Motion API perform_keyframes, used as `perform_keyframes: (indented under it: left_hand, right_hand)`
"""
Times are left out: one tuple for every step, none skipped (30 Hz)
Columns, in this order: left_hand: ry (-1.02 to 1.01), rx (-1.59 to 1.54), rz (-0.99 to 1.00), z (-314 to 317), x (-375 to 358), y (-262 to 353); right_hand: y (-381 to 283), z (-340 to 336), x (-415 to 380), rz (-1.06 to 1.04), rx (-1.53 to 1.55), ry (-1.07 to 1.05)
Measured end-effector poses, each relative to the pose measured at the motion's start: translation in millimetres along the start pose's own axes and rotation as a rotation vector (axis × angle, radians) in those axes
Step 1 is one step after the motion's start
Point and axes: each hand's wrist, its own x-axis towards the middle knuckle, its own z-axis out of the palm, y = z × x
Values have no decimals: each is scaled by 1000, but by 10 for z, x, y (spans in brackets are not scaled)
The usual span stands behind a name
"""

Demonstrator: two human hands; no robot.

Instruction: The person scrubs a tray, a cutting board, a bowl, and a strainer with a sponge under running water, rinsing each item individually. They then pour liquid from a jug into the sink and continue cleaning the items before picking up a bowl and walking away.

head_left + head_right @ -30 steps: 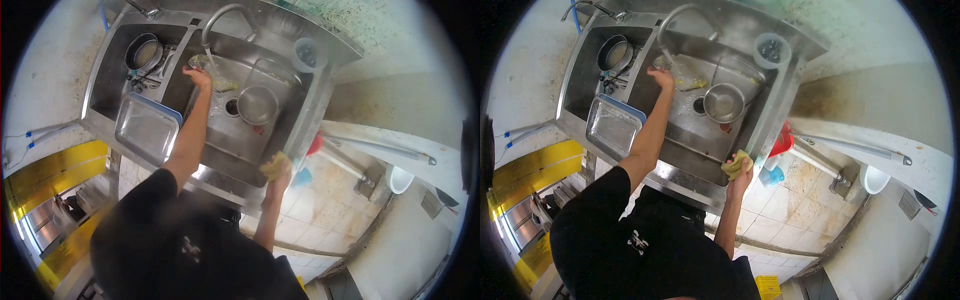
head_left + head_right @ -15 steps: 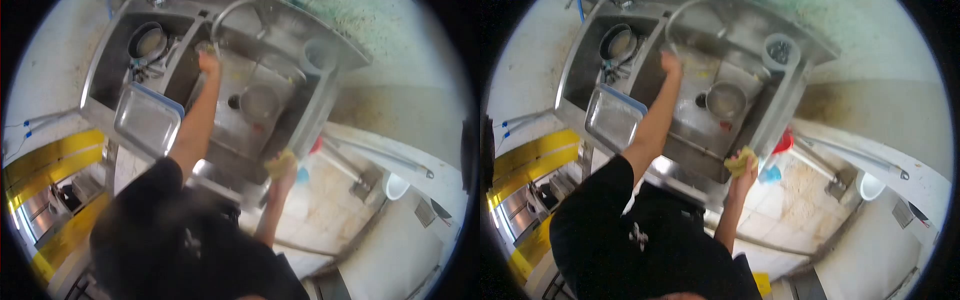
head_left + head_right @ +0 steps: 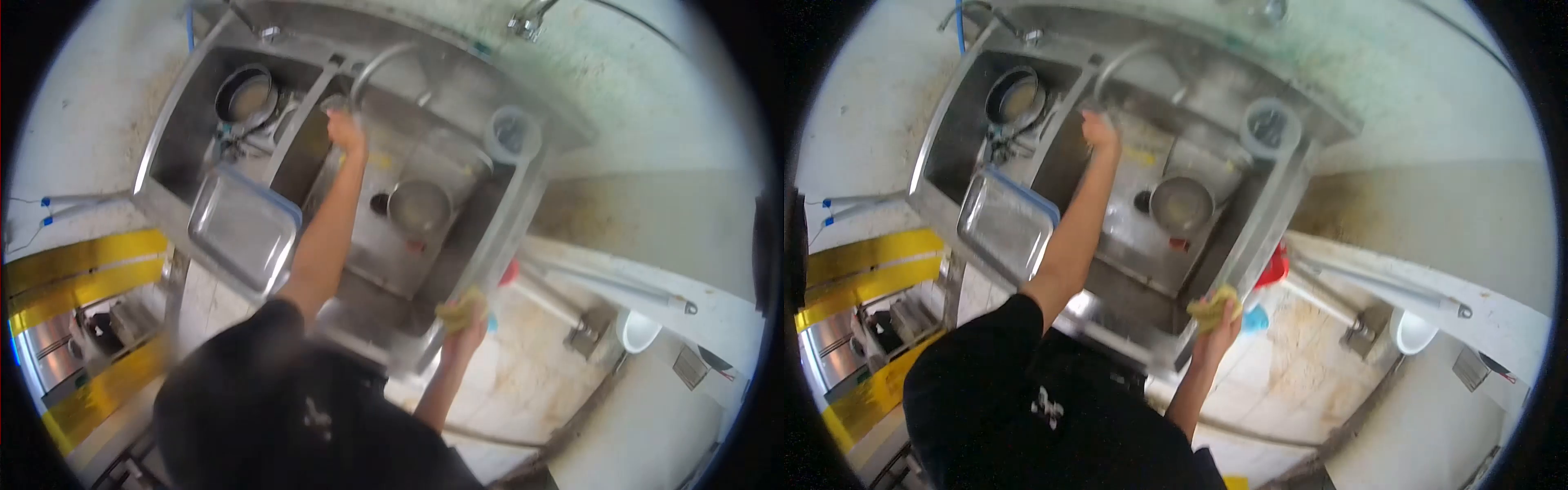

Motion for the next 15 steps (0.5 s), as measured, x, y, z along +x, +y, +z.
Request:
perform_keyframes:
  left_hand:
    - [245,-93,220,76,-66,54]
    - [473,-125,426,-71,-173,-256]
    - [442,-59,403,-336,-460,-706]
    - [329,-47,273,-193,-156,-677]
    - [223,-65,158,-26,-6,-392]
    - [235,-88,159,-33,-65,-420]
    - [212,5,85,-366,-263,-940]
    - [182,88,7,-640,-574,-1299]
    - [199,55,-14,-348,-380,-1012]
    - [207,20,-46,-152,-299,-718]
    - [198,47,-106,-211,-313,-807]
    - [173,127,-130,-660,-630,-1044]
    - [170,-22,-167,-761,-735,-980]
    - [199,-279,-157,-527,-420,-378]
    - [109,-252,106,-555,-566,-254]
  right_hand:
    - [-69,15,29,-6,0,3]
    - [-82,-72,-225,30,-25,48]
    - [-194,-55,-315,28,-68,-90]
    - [-75,124,-270,8,-47,-117]
    - [-91,143,-211,-10,-52,-40]
    - [-146,50,-256,-2,-87,66]
    - [46,-224,-169,50,-36,22]
    - [-35,-223,-296,37,-51,-42]
    - [-109,-79,-228,19,-54,-17]
    - [-186,-66,-255,-5,-65,14]
    - [-141,-8,-285,-22,-42,77]
    - [-222,-244,-679,23,-83,139]
    - [-301,-277,-763,31,-120,140]
    - [-193,2,-384,-18,-90,54]
    - [-211,55,-150,-34,-77,21]
